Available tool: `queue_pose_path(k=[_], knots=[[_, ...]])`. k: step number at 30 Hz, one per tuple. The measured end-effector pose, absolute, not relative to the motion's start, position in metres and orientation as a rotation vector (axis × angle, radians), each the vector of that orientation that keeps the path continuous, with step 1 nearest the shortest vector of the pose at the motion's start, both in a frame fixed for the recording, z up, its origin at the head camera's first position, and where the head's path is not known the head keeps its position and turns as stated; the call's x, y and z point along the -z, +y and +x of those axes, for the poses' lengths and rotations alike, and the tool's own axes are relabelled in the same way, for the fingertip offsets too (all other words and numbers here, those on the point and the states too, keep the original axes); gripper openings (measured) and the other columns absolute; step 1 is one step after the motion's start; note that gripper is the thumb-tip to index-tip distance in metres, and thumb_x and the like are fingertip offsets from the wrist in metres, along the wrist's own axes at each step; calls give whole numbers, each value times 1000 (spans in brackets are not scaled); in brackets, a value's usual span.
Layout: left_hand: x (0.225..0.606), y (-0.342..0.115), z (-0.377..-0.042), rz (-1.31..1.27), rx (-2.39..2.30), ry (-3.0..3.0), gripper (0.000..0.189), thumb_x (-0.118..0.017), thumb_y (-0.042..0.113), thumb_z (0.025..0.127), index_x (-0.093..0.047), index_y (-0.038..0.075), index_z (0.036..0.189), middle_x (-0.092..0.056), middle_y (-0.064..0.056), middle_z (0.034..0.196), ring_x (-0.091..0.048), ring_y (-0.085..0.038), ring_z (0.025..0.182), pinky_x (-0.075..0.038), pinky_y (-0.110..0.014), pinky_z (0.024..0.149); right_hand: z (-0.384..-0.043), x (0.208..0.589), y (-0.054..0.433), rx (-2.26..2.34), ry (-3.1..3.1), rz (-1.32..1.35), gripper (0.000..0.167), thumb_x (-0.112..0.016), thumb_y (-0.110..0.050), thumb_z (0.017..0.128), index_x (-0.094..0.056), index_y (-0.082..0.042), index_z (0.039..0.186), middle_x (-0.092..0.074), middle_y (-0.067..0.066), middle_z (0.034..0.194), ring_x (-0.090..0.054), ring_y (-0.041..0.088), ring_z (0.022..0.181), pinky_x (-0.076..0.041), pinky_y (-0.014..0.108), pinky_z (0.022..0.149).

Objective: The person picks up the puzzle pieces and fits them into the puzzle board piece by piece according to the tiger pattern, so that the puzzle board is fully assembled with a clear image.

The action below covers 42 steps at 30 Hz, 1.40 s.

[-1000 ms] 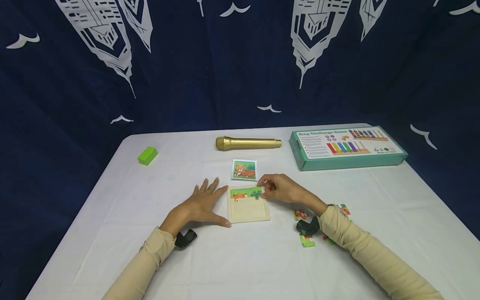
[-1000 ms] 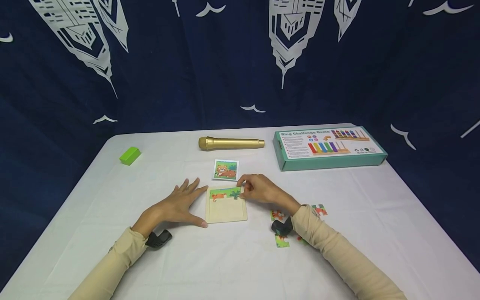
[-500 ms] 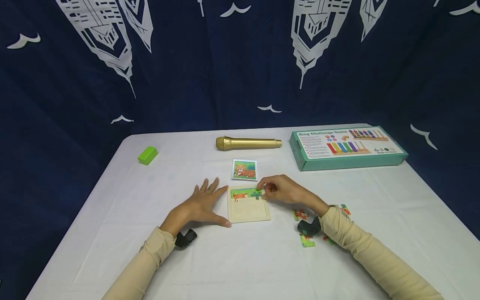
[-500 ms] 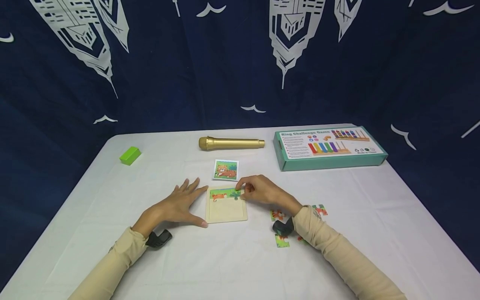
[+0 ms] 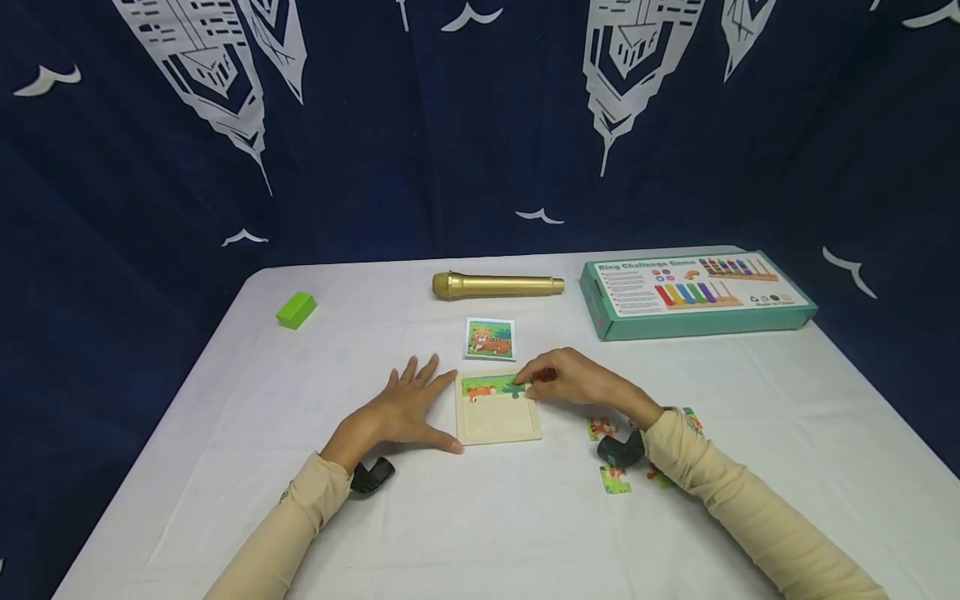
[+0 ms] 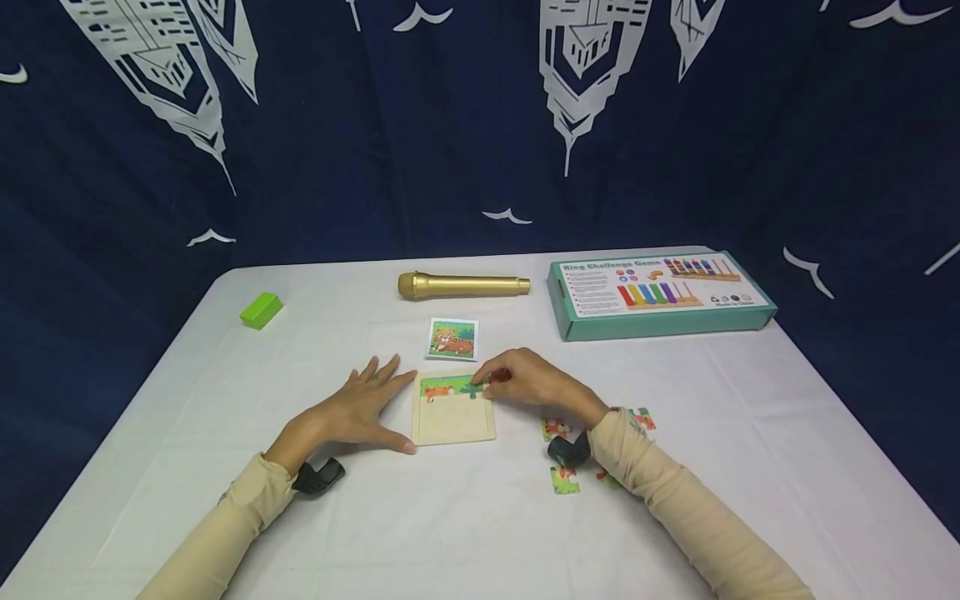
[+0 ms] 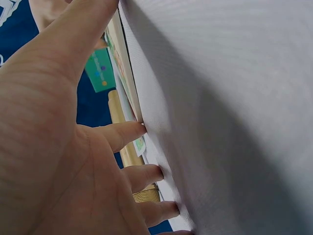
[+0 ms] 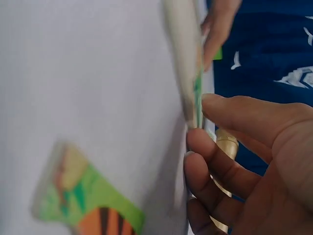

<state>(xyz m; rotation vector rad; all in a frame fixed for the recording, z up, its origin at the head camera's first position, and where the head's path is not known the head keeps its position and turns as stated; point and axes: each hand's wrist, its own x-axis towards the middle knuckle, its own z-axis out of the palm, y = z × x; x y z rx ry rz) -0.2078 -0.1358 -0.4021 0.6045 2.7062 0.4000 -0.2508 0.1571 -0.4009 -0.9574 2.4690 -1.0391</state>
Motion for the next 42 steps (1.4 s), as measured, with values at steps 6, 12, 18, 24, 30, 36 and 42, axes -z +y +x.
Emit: queue_pose_path(k=[6,12,18,24,30,36,42], knots=[[402,-136,-208,612,-393,2706,115,-73,71,64,-23,20,154,-3,-16,160,6,-43,144,-3,-62,114,-247,396,172,1087,2496,-934,28,-69,-11,88,-68,-7,116,-67,1,95,-58,15,88,-50,28,83],[402,-137,-208,615,-382,2703,115,-74,70,64,-22,19,154,-3,-16,160,7,-43,144,-2,-62,114,-236,390,200,1070,2616,-877,36,-72,-20,86,-65,-8,120,-65,6,119,-58,24,113,-46,46,97],[403,-136,-209,615,-373,2702,116,-73,71,64,-22,20,154,-3,-16,160,6,-42,144,-3,-62,114,-218,391,232,1007,2695,-837,36,-73,-22,86,-65,-11,119,-57,13,131,-49,35,125,-40,55,101],[402,-137,-208,611,-366,2698,116,-73,71,64,-21,20,154,-3,-16,160,7,-42,144,-2,-61,114,-199,397,248,970,2707,-775,32,-75,-20,83,-66,-16,113,-53,16,134,-45,37,127,-37,57,103],[401,-138,-208,615,-379,2701,116,-73,71,64,-21,19,154,-3,-16,160,7,-43,144,-2,-62,114,-191,403,251,978,2700,-724,29,-77,-17,81,-66,-19,108,-51,17,136,-37,42,133,-31,60,106],[402,-137,-209,613,-394,2704,115,-74,70,64,-22,19,154,-3,-17,160,6,-43,144,-2,-62,114,-188,406,249,956,2710,-692,28,-77,-18,80,-65,-19,106,-46,17,140,-24,46,139,-25,63,108],[402,-137,-208,610,-392,2699,115,-74,70,65,-22,19,154,-3,-16,160,7,-42,144,-2,-62,114,-186,408,248,895,2742,-711,24,-77,-19,81,-64,-22,100,-45,16,141,-31,45,136,-31,61,106]])
